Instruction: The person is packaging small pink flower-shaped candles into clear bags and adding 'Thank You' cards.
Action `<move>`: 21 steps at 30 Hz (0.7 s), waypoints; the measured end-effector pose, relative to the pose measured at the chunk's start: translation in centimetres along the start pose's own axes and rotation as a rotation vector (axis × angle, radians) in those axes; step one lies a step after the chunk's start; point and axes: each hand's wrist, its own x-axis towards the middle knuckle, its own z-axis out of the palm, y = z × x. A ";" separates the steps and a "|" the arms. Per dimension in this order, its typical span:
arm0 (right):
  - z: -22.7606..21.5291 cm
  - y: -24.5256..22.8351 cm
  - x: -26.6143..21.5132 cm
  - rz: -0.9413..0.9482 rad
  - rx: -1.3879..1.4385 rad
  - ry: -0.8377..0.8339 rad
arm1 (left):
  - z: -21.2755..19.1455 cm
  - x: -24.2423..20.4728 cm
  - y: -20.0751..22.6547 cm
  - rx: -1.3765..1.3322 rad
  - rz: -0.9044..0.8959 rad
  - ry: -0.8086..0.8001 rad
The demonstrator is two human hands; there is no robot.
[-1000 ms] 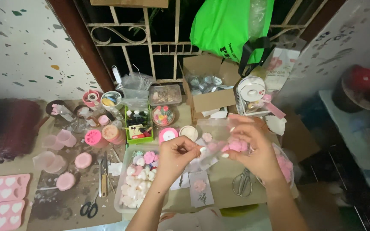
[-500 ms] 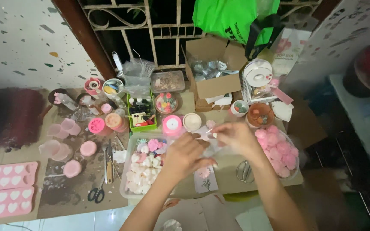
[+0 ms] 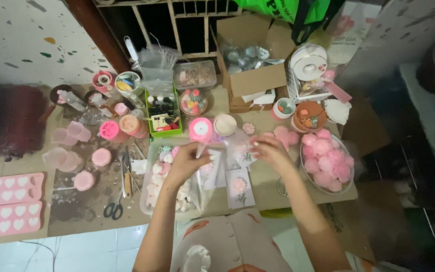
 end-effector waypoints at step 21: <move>-9.6 29.2 16.1 0.078 -0.568 0.460 | -2.1 -9.8 -4.4 -0.260 -0.232 0.707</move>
